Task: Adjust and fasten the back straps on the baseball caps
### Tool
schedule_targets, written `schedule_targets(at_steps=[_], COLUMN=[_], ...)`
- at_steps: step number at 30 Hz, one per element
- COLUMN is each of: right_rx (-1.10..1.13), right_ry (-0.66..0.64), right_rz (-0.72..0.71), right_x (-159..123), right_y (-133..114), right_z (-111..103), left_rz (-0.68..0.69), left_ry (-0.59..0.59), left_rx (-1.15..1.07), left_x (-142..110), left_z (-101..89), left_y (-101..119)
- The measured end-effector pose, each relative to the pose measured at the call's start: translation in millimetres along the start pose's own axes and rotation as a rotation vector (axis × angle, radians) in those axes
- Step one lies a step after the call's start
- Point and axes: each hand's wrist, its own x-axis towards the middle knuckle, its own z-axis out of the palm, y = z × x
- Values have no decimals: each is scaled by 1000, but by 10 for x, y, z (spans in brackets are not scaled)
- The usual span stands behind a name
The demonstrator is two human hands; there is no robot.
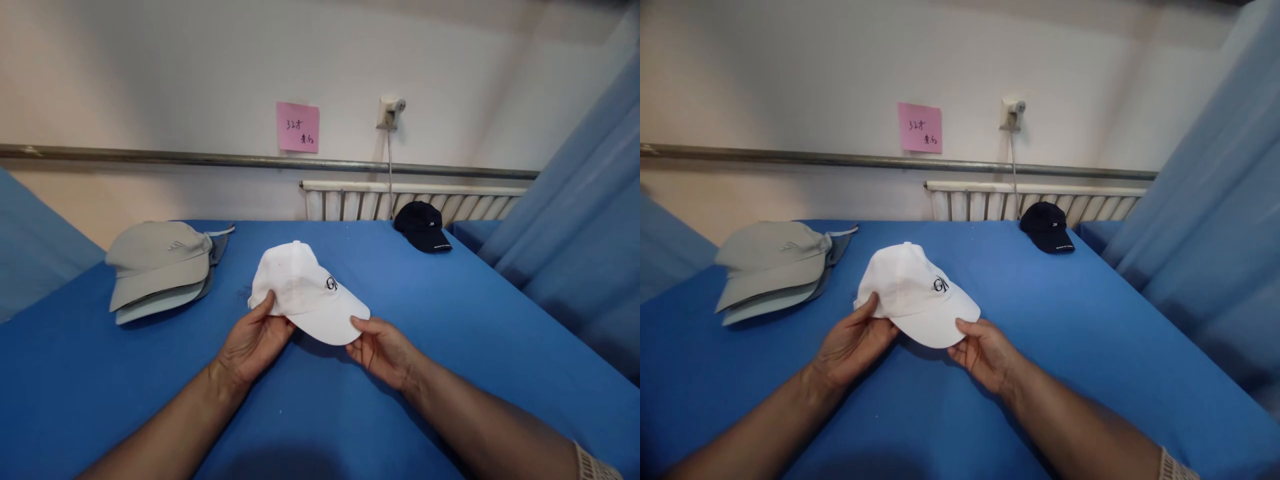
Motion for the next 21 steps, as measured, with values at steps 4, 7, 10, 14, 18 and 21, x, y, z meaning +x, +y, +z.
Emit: schedule_targets(at_steps=[4,7,10,14,18,21], right_rx=[-36,-54,-55,-53,-69,-57], right_ry=[-6,-4,28,70,88,145], right_rz=[-50,-107,-141,-135,-133,-224], right_x=[-1,7,32,87,139,178], right_y=[8,8,-16,-91,-167,-256], right_z=[-14,-19,-21,-45,-81,-133], left_rz=[-65,-60,-29,3,48,-59], left_ry=[-122,-140,-46,122,199,179], left_rx=[-67,-62,-16,28,84,149], left_x=[-52,-77,-81,-63,-39,-20], left_z=[12,-2,2,24,51,50], left_y=[20,12,2,19,39,45])
